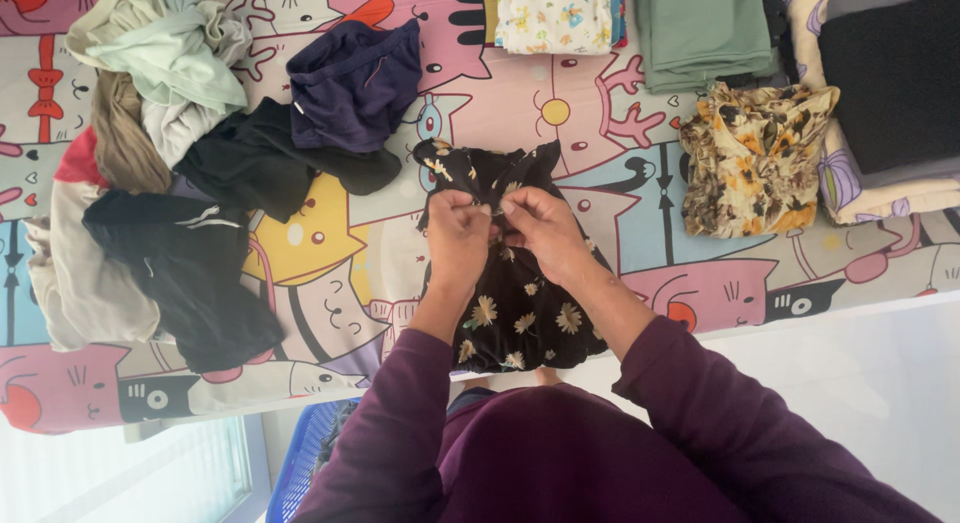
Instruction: The person folds multiple clean garments on a bed, including a floral top, a black floral top, shorts, a striped top, a black top, a light green top, a white tank top, and a patterned dress. The person smooths and folds each item by hand and places them in a neat stack.
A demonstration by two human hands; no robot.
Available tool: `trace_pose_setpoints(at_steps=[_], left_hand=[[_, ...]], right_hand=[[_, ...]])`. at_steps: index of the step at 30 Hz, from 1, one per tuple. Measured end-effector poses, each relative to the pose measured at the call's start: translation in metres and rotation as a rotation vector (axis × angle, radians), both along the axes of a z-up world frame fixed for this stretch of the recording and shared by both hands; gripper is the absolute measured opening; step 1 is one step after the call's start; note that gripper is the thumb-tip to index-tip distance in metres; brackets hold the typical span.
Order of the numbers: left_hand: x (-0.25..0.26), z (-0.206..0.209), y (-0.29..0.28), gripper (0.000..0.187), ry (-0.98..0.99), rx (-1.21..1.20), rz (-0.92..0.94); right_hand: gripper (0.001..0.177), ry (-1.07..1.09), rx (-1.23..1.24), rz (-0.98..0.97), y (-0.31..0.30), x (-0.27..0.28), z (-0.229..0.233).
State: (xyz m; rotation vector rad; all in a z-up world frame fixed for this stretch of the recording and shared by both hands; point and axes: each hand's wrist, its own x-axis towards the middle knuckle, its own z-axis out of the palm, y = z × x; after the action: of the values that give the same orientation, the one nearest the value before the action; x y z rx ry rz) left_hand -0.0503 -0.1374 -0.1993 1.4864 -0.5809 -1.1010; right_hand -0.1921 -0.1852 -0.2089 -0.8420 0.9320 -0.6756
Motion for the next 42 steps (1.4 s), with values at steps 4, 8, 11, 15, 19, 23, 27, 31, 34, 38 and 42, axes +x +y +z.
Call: trace_pose_setpoints(at_steps=[4,8,11,15,19,23,27,31,34,38,42], left_hand=[[0.006,0.008,-0.006,0.028,-0.029,0.023,-0.027],[0.009,0.014,-0.01,0.021,0.137,0.055,-0.053],[0.005,0.014,-0.007,0.018,0.128,0.034,0.003],[0.006,0.011,-0.006,0.019,0.114,0.034,0.014],[0.005,0.004,-0.005,0.02,0.131,0.031,0.026],[0.001,-0.005,-0.003,0.021,0.146,0.015,0.035],[-0.003,-0.01,-0.001,0.021,0.115,-0.001,0.033],[-0.002,-0.01,0.002,0.021,0.052,0.007,0.047],[-0.005,-0.007,0.007,0.024,-0.297,-0.115,-0.029],[-0.008,-0.001,0.009,0.028,-0.581,-0.254,-0.162],[-0.014,0.003,0.008,0.036,-0.726,-0.307,-0.164]], right_hand=[[0.012,0.152,-0.346,0.033,0.002,0.003,0.011],[0.012,0.349,-0.55,-0.058,0.005,0.008,0.019],[0.007,0.137,-0.37,-0.066,0.004,0.008,0.02],[0.007,-0.028,-0.066,-0.087,-0.001,0.006,0.015],[0.007,-0.091,0.025,-0.073,-0.006,0.001,0.002],[0.004,-0.084,0.059,-0.097,-0.005,0.001,-0.01],[0.006,-0.197,0.028,-0.092,0.002,0.003,-0.012],[0.008,-0.111,-0.027,-0.07,0.008,0.005,-0.012],[0.007,-0.122,0.116,-0.059,0.002,0.002,-0.014],[0.014,-0.176,0.39,-0.068,-0.012,0.0,-0.021],[0.022,-0.201,0.358,0.005,-0.017,-0.003,-0.022]])
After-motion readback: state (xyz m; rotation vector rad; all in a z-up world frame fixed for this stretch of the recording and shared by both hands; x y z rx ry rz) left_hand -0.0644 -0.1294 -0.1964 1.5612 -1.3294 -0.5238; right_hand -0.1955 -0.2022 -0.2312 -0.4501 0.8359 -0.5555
